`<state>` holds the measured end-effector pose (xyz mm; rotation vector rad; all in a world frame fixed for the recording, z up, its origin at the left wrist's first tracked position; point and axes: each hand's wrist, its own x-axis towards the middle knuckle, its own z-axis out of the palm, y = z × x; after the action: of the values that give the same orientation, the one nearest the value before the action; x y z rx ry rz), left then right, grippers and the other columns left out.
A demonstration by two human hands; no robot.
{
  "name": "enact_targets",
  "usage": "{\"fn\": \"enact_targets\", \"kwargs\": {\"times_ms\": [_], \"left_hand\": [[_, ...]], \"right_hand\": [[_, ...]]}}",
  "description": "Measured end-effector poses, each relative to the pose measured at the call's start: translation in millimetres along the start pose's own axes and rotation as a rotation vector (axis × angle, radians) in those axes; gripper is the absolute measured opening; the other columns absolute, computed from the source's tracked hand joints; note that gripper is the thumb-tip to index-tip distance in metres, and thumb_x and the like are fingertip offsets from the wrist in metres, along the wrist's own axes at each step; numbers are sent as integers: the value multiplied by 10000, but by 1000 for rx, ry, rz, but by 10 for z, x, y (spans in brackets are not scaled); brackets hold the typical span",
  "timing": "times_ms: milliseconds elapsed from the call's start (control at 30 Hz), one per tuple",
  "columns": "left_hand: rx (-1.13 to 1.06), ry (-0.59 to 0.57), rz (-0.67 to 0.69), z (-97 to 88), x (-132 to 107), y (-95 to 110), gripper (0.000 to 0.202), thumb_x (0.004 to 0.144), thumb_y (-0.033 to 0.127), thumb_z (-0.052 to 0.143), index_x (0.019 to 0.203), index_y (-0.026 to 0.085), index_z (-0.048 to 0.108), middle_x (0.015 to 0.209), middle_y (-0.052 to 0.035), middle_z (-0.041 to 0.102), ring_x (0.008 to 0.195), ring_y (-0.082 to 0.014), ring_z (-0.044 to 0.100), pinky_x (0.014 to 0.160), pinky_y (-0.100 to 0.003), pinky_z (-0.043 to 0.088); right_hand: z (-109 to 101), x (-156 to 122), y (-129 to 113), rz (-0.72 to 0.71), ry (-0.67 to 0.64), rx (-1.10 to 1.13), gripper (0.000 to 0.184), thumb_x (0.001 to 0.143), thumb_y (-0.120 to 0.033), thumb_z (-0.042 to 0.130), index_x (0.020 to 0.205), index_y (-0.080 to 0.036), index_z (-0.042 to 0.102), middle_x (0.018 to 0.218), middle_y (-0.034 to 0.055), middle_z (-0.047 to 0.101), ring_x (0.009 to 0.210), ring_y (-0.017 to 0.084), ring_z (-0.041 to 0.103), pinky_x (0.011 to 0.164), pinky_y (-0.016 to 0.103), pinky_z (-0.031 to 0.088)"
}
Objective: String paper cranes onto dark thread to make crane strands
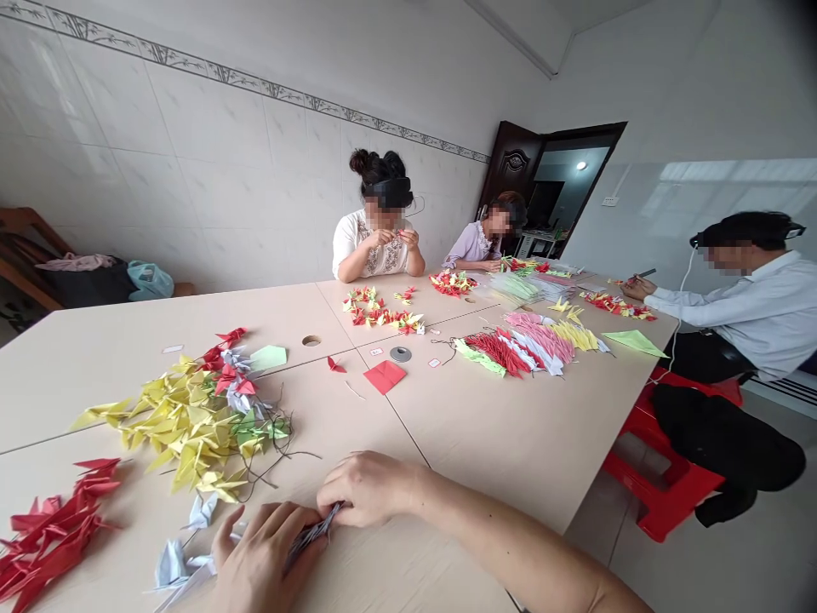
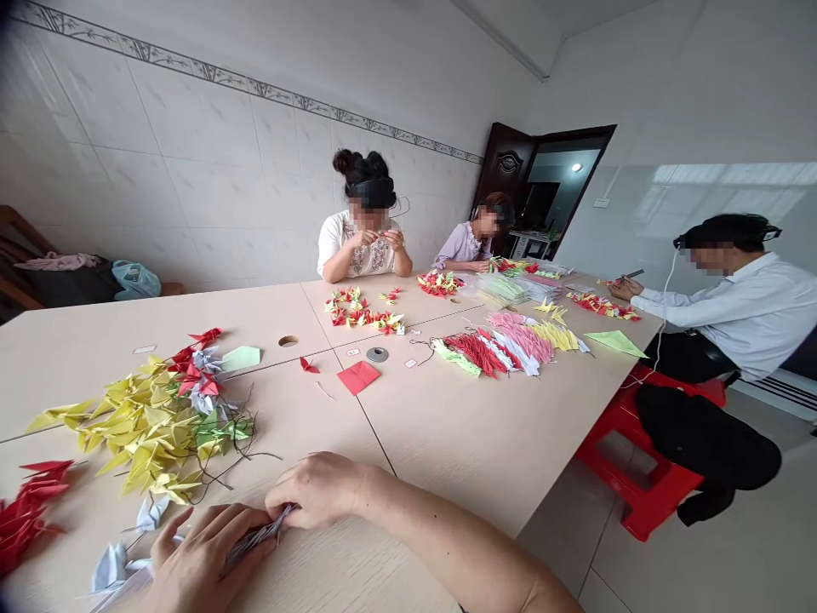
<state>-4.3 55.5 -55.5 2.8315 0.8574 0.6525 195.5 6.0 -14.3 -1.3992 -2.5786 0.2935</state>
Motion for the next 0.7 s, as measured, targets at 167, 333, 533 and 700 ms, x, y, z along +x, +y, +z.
{"fn": "enact_targets", "kwargs": {"times_ms": [167,333,533,700], "left_hand": [[10,-8,-12,-17,3,36,266,784,569,582,842,348,719,866,-7,744,840,-276,644,964,-562,299],[-13,-21,-59,-48,37,127,271,857,441,494,833,309,729,915,-31,739,923,-288,635,1013,-606,258],[-1,11,-28,-69,54,123,262,861,415,484,837,315,725,923,-29,734,960,-314,630,1003,-639,257],[49,-34,11,-98,54,139,229,875,413,508,900,318,714,948,-35,726,965,-293,628,1019,-610,267]], "right_hand": [[-5,-40,-56,69,5,59,50,843,-168,589,805,-199,601,831,-35,651,812,109,577,721,198,399],[-1,-67,-44,139,-4,143,64,861,-191,589,803,-205,611,807,-47,633,764,102,559,678,196,380],[45,-120,-48,187,53,219,35,839,-214,644,870,-202,653,849,-44,656,807,98,585,695,172,392],[37,-187,-61,214,105,206,74,844,-222,640,908,-205,672,949,-18,697,868,117,617,735,181,408]]}}
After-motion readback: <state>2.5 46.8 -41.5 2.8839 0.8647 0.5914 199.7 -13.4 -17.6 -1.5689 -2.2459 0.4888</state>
